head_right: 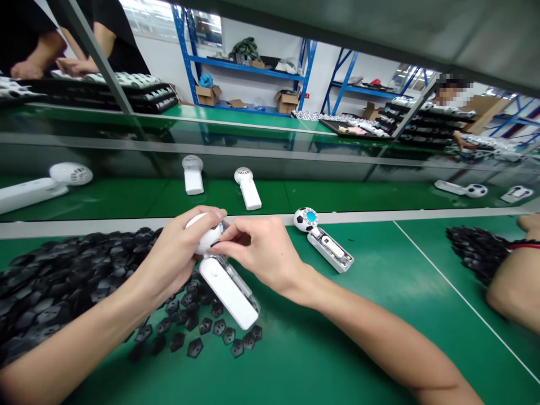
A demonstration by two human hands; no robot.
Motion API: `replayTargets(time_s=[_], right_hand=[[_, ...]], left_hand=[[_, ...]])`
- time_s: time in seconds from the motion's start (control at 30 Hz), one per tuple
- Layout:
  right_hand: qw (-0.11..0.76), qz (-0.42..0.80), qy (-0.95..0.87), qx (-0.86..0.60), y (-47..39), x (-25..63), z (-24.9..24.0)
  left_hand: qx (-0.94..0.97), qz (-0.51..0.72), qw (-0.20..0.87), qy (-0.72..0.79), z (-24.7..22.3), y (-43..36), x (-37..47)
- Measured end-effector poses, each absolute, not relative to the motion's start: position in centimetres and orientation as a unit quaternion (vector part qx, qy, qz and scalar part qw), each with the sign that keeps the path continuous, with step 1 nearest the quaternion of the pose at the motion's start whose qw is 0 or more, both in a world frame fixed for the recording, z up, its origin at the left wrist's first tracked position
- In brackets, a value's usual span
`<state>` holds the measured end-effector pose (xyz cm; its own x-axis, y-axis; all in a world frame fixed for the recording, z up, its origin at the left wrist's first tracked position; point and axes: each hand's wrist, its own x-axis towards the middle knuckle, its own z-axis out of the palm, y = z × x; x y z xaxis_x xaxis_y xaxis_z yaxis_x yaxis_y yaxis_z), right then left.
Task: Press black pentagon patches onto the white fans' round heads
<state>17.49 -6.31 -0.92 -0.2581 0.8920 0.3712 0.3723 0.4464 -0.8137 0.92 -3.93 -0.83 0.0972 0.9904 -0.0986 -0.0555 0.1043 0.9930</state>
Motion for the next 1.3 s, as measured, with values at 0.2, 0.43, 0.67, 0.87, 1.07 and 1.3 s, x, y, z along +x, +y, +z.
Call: replayTargets(time_s=[0.2, 0.43, 0.67, 0.87, 1.07, 1.3], right_hand=[[0.443, 0.396, -0.669, -0.446, -6.5, 17.4, -1.0], [0.402, 0.395, -0.691, -0.453, -6.9, 18.0, -0.3], [0.438, 0.083, -0.777, -0.445, -6.4, 17.7, -2.6], [0.462, 0.072, -0.772, -0.431, -5.5, 18.9, -1.8], [0.354, -0.023, -0.835, -0.421, -9.6, 20.2, 1.1], [-0.037, -0.089, -0.646, -0.757, -10.3, 29.9, -3.1]], left_hand=[[0.522, 0.468, 0.497, 0.51, -0.6, -4.7, 1.0], [0.545, 0.455, 0.488, 0.508, -0.4, -5.2, 1.2], [0.517, 0.491, 0.523, 0.468, 0.9, -5.4, 1.5], [0.547, 0.518, 0.507, 0.418, 0.9, -5.0, 1.0], [0.663, 0.594, 0.265, 0.37, -1.1, -3.2, 1.3], [0.752, 0.536, 0.276, 0.269, -1.6, -3.8, 1.4]])
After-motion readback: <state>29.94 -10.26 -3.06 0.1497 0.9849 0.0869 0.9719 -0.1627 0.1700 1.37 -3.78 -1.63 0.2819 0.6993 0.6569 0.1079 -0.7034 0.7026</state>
